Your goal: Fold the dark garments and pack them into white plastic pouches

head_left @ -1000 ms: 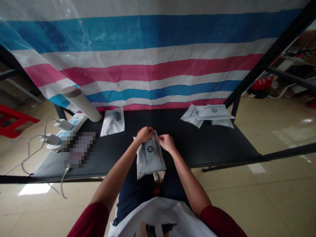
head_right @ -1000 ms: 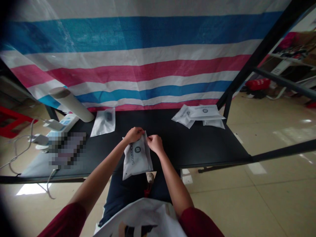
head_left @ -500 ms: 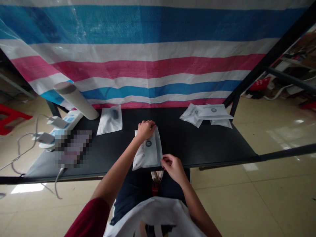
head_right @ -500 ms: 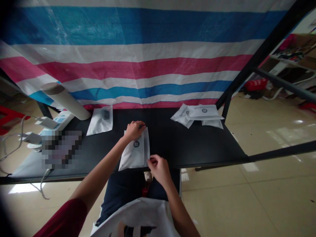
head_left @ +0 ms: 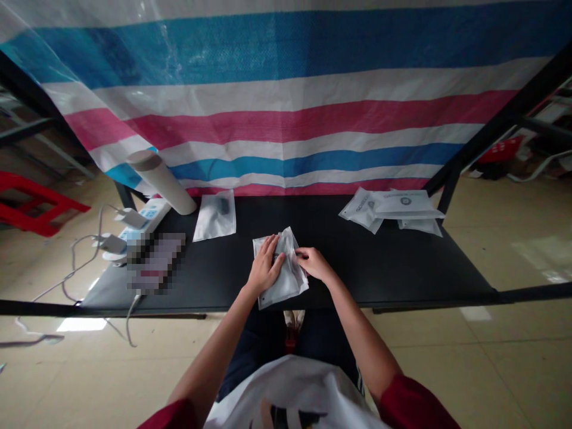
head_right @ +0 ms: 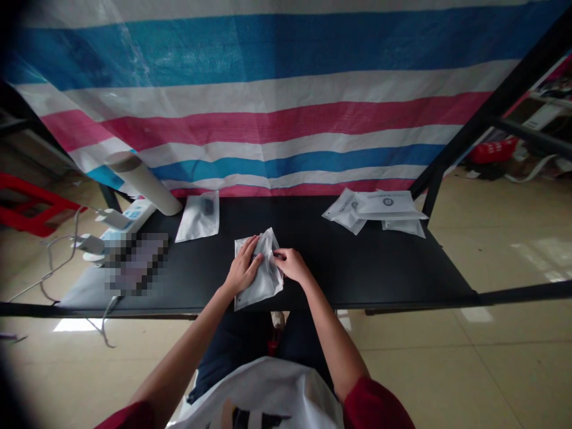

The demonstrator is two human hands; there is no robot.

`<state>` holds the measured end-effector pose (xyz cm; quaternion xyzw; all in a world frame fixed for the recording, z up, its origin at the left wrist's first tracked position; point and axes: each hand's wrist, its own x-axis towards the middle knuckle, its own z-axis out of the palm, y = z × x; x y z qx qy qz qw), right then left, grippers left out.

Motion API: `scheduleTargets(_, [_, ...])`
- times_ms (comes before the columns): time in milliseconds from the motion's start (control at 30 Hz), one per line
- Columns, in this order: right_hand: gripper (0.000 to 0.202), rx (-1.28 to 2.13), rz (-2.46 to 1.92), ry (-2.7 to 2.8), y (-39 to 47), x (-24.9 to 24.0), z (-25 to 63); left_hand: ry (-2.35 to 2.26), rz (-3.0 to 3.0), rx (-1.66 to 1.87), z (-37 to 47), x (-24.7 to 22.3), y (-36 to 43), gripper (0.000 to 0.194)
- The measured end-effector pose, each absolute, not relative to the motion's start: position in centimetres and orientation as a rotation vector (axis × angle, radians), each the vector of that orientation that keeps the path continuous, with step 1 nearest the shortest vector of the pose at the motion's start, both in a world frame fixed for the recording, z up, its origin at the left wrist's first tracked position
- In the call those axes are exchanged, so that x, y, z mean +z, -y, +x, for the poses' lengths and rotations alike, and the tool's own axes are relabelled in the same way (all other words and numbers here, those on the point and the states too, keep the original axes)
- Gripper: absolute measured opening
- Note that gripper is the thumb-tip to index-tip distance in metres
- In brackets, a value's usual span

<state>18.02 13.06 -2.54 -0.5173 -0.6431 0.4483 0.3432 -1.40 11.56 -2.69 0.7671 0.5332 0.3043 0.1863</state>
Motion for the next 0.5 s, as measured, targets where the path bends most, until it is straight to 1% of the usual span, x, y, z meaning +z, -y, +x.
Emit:
scheduleTargets(100, [0.020, 1.113, -1.399, 1.754, -13.6, -1.9, 17.7, -1.423, 2.198, 0.841, -1.3, -2.3, -11.8, 0.056])
scheduleTargets(200, [0.018, 1.022, -1.503, 1.806, -13.5, -1.5, 17.3, -1.393, 2.236, 0.805, -1.0, -2.0, -11.8, 0.056])
scheduleTargets(267, [0.017, 1.019, -1.515, 1.807, -13.2, -1.4, 17.3, -1.396, 2.257, 0.778, -0.8, -2.0, -11.7, 0.057])
scheduleTargets(400, [0.016, 1.018, -1.494, 1.740, -12.7, -1.4, 18.9, -1.435, 2.323, 0.681, -0.5, -2.2, -11.8, 0.061])
scheduleTargets(500, [0.018, 0.970, -1.503, 1.585, -12.4, -1.2, 21.7, -1.480, 2.404, 0.576, -0.1, -2.5, -11.7, 0.064])
